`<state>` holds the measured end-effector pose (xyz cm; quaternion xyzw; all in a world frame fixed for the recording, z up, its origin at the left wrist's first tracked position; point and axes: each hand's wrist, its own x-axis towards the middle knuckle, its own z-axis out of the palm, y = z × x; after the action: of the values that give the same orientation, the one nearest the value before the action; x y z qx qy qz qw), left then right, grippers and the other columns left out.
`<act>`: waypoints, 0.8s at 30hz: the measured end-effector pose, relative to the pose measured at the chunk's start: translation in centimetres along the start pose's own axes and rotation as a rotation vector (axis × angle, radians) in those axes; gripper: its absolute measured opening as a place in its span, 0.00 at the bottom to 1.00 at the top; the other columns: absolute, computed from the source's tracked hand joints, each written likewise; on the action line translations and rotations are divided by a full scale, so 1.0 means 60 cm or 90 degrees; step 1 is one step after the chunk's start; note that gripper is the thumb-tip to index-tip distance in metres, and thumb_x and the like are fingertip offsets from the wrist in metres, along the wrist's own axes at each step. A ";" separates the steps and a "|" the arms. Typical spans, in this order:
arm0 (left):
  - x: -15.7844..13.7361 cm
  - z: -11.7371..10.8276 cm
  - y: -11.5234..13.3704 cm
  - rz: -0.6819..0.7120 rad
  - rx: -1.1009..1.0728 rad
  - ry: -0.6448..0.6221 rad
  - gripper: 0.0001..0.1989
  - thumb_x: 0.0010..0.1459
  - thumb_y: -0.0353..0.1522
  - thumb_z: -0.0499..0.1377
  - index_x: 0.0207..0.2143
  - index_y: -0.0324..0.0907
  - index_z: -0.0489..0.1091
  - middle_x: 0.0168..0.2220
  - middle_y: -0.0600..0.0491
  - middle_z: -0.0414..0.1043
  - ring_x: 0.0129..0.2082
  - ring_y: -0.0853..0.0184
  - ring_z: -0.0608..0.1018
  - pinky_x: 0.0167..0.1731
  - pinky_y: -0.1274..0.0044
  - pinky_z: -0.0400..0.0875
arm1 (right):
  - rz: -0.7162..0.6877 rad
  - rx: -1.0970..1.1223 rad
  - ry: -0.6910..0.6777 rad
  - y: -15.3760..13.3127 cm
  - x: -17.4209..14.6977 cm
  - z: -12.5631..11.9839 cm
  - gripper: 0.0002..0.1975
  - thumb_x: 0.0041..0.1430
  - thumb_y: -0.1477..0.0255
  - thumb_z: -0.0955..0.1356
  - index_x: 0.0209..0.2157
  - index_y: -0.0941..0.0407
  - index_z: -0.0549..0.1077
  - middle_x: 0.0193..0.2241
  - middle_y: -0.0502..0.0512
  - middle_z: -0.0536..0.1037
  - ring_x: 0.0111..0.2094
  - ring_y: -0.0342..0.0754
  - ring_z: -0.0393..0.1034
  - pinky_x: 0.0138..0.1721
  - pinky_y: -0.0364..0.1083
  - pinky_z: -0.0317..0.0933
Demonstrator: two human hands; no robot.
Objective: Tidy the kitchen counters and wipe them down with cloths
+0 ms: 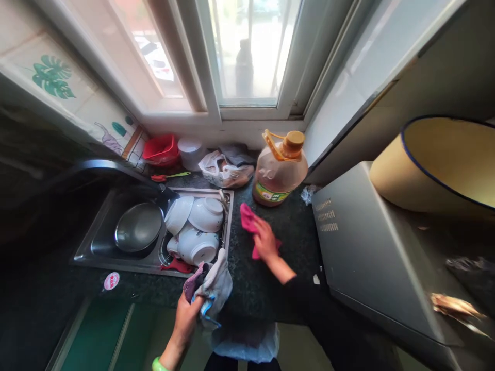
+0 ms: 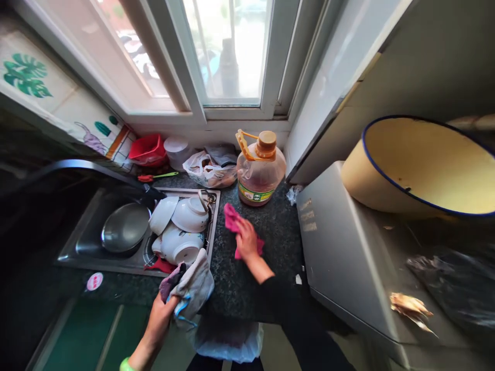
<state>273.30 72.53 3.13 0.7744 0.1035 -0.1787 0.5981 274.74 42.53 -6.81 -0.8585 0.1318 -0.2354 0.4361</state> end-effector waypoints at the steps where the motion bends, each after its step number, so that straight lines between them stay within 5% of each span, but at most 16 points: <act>1: -0.006 0.000 0.002 0.006 -0.008 -0.002 0.29 0.42 0.44 0.72 0.48 0.43 0.79 0.54 0.45 0.79 0.63 0.46 0.72 0.66 0.57 0.61 | 0.004 -0.028 0.012 0.013 0.063 0.010 0.31 0.54 0.81 0.60 0.59 0.58 0.74 0.62 0.62 0.73 0.64 0.55 0.63 0.67 0.60 0.58; 4: -0.024 -0.012 0.003 0.003 -0.020 0.003 0.29 0.45 0.44 0.71 0.50 0.43 0.78 0.56 0.45 0.78 0.63 0.48 0.72 0.66 0.59 0.62 | 0.004 -0.096 -0.028 0.042 0.193 0.067 0.31 0.56 0.82 0.60 0.62 0.62 0.70 0.66 0.66 0.66 0.67 0.55 0.58 0.69 0.59 0.55; 7: -0.039 -0.039 -0.002 -0.016 -0.033 0.022 0.30 0.46 0.45 0.71 0.51 0.42 0.77 0.55 0.45 0.78 0.62 0.49 0.73 0.66 0.60 0.62 | -0.005 -0.120 -0.050 0.043 0.174 0.119 0.31 0.56 0.82 0.61 0.63 0.63 0.69 0.66 0.67 0.65 0.69 0.55 0.53 0.71 0.61 0.50; 11: -0.037 -0.063 0.001 -0.011 -0.052 0.028 0.29 0.47 0.45 0.70 0.51 0.42 0.77 0.53 0.45 0.79 0.61 0.50 0.74 0.65 0.61 0.65 | -0.057 -0.041 -0.136 -0.010 -0.061 0.107 0.30 0.55 0.82 0.60 0.59 0.57 0.73 0.61 0.64 0.72 0.66 0.56 0.59 0.67 0.64 0.55; 14: -0.013 -0.049 0.014 0.056 -0.013 -0.008 0.28 0.46 0.42 0.70 0.50 0.42 0.77 0.52 0.45 0.80 0.59 0.50 0.76 0.62 0.61 0.69 | -0.125 0.087 -0.276 -0.061 -0.263 0.054 0.26 0.57 0.80 0.59 0.54 0.53 0.76 0.53 0.59 0.79 0.60 0.54 0.69 0.61 0.60 0.64; 16: 0.010 -0.023 0.022 0.126 0.038 -0.053 0.27 0.47 0.38 0.68 0.51 0.42 0.76 0.52 0.46 0.80 0.55 0.51 0.79 0.58 0.62 0.73 | -0.090 0.165 -0.354 -0.079 -0.341 0.013 0.24 0.57 0.80 0.59 0.49 0.51 0.78 0.46 0.56 0.82 0.51 0.51 0.75 0.54 0.54 0.69; 19: 0.040 0.034 0.021 0.283 0.156 -0.176 0.27 0.48 0.30 0.63 0.54 0.45 0.75 0.53 0.47 0.78 0.54 0.53 0.79 0.58 0.61 0.73 | 0.074 0.125 -0.185 -0.064 -0.339 -0.058 0.23 0.57 0.79 0.59 0.47 0.51 0.78 0.46 0.56 0.82 0.50 0.50 0.76 0.53 0.52 0.70; 22: 0.055 0.095 -0.001 0.405 0.326 -0.330 0.35 0.45 0.24 0.60 0.59 0.46 0.71 0.60 0.44 0.73 0.61 0.51 0.74 0.62 0.57 0.68 | 0.173 -0.081 0.099 -0.001 -0.251 -0.118 0.23 0.63 0.76 0.59 0.54 0.52 0.76 0.55 0.60 0.77 0.58 0.54 0.69 0.60 0.58 0.64; 24: 0.060 0.129 -0.015 0.410 0.460 -0.423 0.39 0.44 0.23 0.62 0.62 0.46 0.69 0.64 0.40 0.68 0.64 0.47 0.71 0.61 0.54 0.68 | 0.176 -0.225 0.157 0.047 -0.195 -0.133 0.23 0.66 0.71 0.59 0.59 0.55 0.72 0.62 0.64 0.70 0.63 0.58 0.63 0.63 0.62 0.60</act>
<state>275.08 65.10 -0.83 0.8242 -0.3970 -0.2450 0.3211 260.56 40.45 -8.41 -0.8599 0.3391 -0.2500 0.2881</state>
